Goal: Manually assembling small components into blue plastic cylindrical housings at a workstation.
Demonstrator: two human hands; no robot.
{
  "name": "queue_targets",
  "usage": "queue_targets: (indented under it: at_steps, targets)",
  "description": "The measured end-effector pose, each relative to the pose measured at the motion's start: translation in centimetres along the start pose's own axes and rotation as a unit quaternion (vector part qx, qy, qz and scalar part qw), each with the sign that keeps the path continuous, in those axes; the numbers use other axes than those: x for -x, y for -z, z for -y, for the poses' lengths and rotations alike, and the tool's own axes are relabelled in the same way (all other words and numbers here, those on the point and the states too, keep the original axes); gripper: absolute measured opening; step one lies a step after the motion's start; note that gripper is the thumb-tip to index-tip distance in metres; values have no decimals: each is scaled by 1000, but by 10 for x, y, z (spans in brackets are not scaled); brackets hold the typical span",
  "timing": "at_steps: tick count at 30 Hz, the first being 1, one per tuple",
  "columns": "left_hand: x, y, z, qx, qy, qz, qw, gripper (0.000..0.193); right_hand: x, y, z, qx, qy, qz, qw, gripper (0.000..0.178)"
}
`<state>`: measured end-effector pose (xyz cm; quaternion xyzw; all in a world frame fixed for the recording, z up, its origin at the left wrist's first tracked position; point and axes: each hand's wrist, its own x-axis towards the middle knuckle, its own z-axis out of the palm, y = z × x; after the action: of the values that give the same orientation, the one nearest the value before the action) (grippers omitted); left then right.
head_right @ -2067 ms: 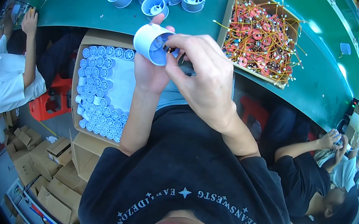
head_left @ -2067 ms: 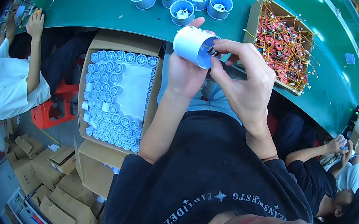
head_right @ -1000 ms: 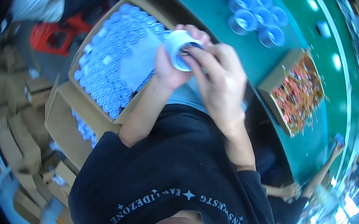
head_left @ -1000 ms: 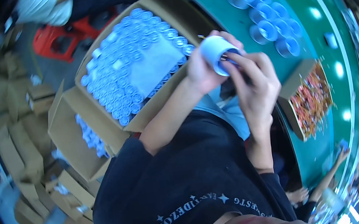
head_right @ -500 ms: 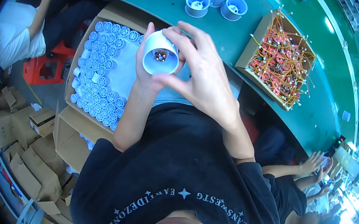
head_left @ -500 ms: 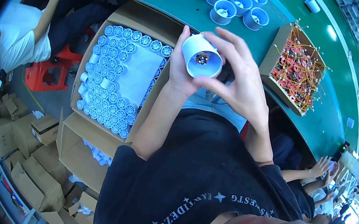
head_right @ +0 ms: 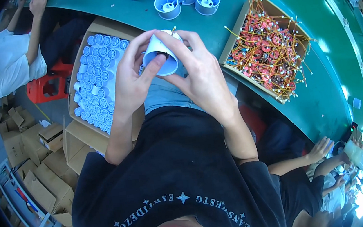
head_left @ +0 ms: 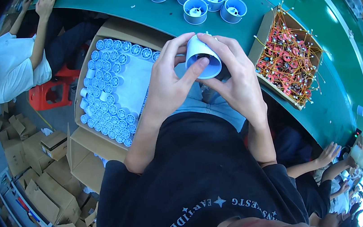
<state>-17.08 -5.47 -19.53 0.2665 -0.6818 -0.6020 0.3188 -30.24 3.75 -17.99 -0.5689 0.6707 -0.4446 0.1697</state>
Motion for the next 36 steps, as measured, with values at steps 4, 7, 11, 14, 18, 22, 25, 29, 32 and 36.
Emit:
queue_targets:
  at_steps: [4,7,11,14,18,22,25,29,32,36]
  targets:
    - [-7,1,-2,-69,24,34,997,45,-3,-1,-3,9,-9,1,1000,68]
    - [-10,-1,-1,-171,22,40,984,42,-2,-4,-9,32,-2,6,999,70]
    - [-14,-2,9,-175,-8,50,983,45,0,-8,-18,57,-1,23,998,69]
    - [-15,-3,7,-173,-56,55,982,46,2,-9,-12,70,-11,7,997,70]
    - [-9,-2,11,-164,-67,76,981,46,13,-11,-5,85,-24,9,996,72]
    - [-8,-7,13,-159,-78,60,982,46,13,-10,0,89,-26,6,996,72]
    - [-3,-10,20,-148,-70,34,986,46,11,-13,-1,95,-5,-2,995,72]
    - [-9,2,27,16,8,66,998,49,1,-14,-7,64,6,13,998,71]
    - [-20,26,32,130,35,135,982,54,2,-28,-11,34,13,9,999,70]
    - [-23,46,30,148,7,227,963,61,11,-41,-12,-8,15,-5,1000,68]
